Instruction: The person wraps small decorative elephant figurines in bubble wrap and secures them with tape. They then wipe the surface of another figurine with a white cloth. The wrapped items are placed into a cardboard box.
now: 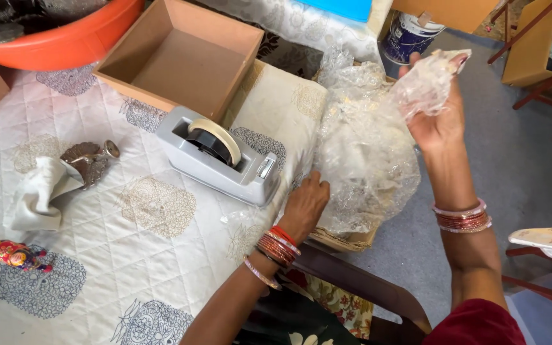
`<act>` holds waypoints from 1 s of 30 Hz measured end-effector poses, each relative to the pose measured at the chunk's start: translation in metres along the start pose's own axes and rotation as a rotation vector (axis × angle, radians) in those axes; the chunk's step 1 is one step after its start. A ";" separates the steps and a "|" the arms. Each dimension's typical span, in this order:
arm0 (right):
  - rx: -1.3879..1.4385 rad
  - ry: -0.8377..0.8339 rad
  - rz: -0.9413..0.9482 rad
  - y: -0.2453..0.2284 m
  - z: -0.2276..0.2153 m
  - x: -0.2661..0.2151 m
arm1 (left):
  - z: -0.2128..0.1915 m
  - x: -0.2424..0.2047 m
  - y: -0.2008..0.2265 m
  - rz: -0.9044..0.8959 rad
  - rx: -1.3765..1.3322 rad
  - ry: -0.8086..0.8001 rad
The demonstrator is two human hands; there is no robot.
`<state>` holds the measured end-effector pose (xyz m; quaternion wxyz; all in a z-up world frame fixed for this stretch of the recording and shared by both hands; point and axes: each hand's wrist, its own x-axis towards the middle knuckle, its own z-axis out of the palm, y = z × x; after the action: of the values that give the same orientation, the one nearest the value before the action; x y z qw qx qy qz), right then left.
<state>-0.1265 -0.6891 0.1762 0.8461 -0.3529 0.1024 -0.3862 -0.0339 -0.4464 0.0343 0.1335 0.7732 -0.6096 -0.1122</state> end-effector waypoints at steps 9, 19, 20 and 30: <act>-0.258 -0.192 0.166 0.036 0.037 -0.030 | -0.133 -0.044 0.038 0.117 -0.400 0.539; -0.417 -0.727 0.089 0.087 0.159 -0.062 | -0.237 -0.124 -0.003 0.090 -0.422 0.926; -0.456 -0.678 -0.024 0.093 0.171 -0.063 | -0.244 -0.135 -0.012 0.059 -0.331 0.965; -0.811 -1.020 -0.512 0.191 0.348 -0.127 | -0.280 -0.278 -0.076 -0.247 0.246 1.162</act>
<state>0.0536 -0.3304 0.2888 0.4725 -0.7909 -0.2580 -0.2910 0.0658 -0.1398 0.2744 0.3400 0.7828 -0.3514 0.3849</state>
